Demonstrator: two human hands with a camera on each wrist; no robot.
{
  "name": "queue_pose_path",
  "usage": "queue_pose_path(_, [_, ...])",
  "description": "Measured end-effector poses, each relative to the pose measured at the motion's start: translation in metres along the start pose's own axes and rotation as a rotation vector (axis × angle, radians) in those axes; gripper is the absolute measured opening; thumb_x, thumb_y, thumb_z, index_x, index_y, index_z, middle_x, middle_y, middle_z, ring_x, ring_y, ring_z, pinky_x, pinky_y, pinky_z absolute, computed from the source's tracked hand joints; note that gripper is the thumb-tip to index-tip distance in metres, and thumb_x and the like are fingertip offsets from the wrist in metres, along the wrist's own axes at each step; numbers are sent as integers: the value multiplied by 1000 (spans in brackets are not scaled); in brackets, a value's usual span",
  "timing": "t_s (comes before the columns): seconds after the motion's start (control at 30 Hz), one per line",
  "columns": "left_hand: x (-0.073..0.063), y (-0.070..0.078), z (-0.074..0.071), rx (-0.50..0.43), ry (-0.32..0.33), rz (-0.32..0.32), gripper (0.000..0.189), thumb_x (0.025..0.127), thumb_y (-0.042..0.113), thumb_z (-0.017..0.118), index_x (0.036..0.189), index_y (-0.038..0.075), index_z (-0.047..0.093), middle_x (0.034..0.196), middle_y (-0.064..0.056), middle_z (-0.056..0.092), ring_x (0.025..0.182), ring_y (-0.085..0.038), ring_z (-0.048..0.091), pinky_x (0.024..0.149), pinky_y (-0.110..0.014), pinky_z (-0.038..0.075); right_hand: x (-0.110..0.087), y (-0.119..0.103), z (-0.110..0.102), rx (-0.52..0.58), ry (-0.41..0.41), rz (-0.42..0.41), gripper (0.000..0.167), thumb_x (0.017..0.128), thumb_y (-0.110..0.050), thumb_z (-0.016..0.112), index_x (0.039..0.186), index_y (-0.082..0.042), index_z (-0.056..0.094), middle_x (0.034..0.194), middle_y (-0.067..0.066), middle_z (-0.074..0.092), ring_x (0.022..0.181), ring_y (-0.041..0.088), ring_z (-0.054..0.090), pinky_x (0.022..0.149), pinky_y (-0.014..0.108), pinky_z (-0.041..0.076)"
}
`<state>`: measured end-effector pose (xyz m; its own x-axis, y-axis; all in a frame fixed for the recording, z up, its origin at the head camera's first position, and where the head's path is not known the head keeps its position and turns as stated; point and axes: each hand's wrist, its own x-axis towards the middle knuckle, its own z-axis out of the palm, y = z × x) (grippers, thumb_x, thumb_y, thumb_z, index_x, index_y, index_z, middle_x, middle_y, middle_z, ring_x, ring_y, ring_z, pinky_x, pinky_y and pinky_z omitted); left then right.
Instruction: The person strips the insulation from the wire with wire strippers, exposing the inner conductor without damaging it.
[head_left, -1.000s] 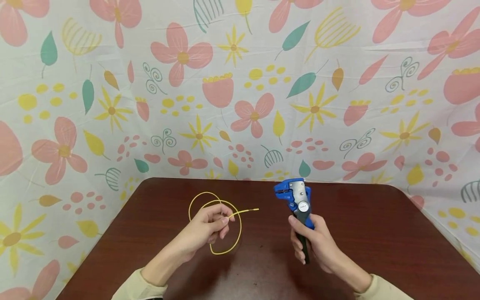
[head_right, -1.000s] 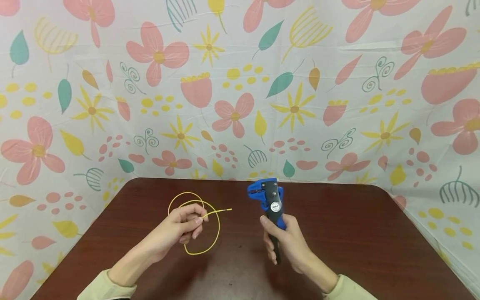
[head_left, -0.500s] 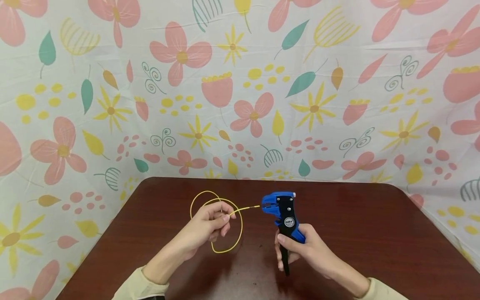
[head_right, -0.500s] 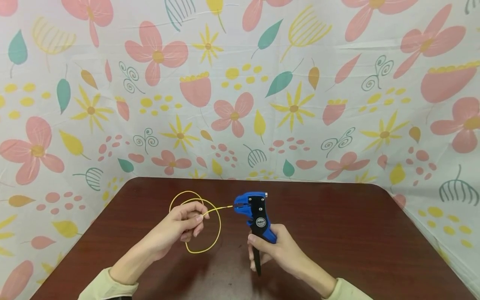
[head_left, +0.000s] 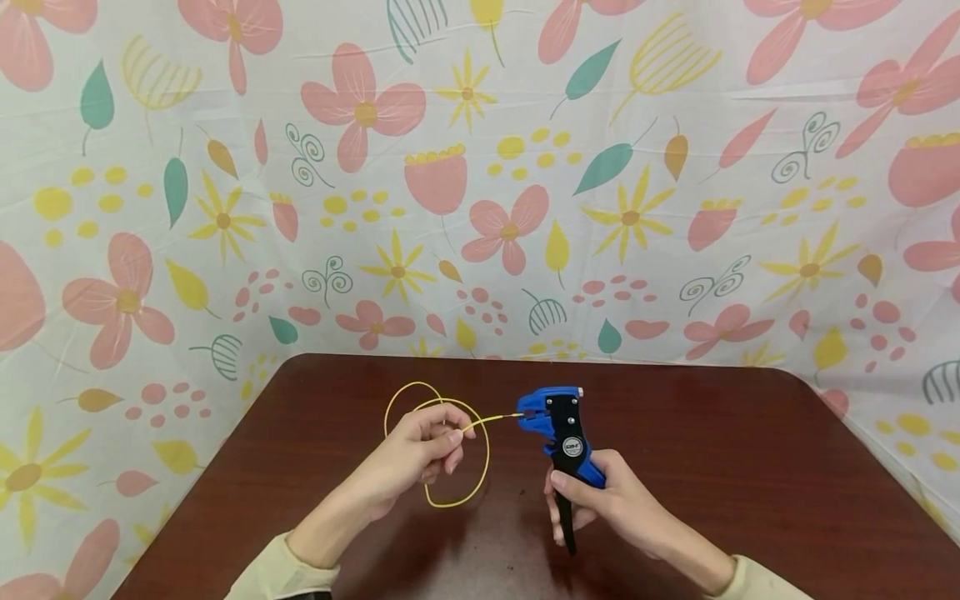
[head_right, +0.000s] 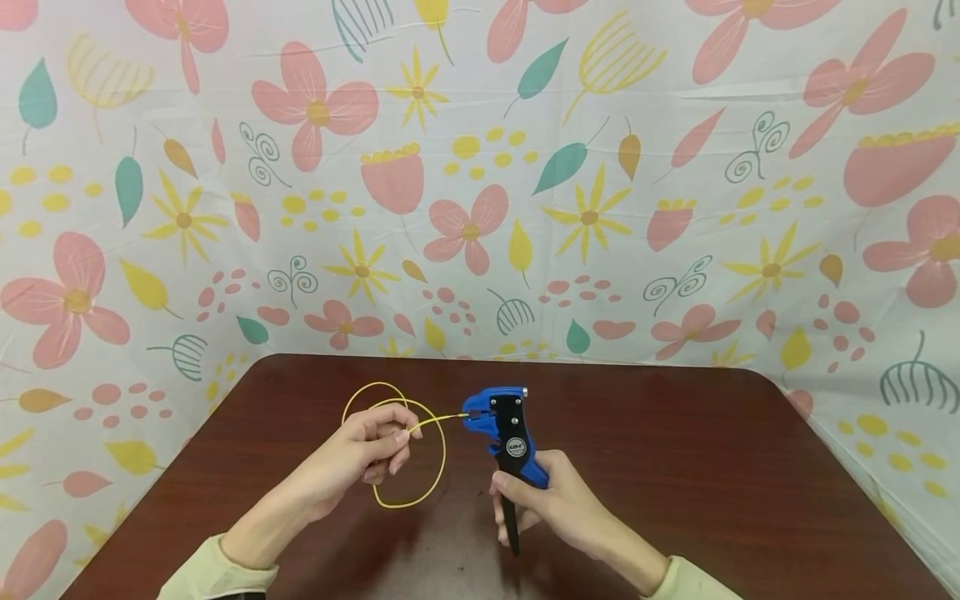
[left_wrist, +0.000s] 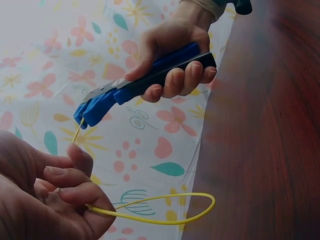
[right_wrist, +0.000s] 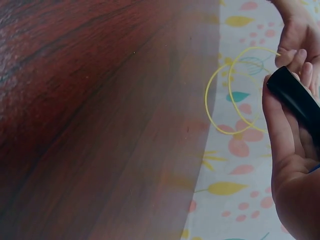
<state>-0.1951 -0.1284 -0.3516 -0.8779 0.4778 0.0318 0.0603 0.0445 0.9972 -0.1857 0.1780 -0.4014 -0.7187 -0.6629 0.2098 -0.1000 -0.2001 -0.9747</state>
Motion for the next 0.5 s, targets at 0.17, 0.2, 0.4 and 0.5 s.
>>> queue_pose_path(0.17, [1,0,1,-3,-4,-1,16,110,9,53,116,-5,59,73,-5,54,57,-14,38,51,-21,30,1,0,0,-5,14,21,29,113,-5,42,109,19,58,88,21,68,72,28,76,69,57,61])
queue_pose_path(0.2, [1,-1,1,-1,-3,-2,15,110,8,53,115,-4,59,73,-5,54,57,-14,38,51,-21,30,1,0,1,-4,17,26,28,114,-5,42,109,18,58,87,21,68,72,28,76,69,57,61])
queue_pose_path(0.4, [2,0,1,3,-1,-6,17,110,8,53,116,-6,58,73,-5,54,58,-14,39,52,-22,31,2,-1,1,3,21,31,29,114,-5,42,108,21,54,84,28,64,68,25,73,64,54,62])
queue_pose_path(0.5, [2,0,2,4,-3,-5,16,110,8,52,116,-6,59,73,-5,55,57,-14,38,52,-22,32,2,-1,0,6,15,33,30,114,-5,41,108,21,54,83,36,60,68,24,72,63,53,62])
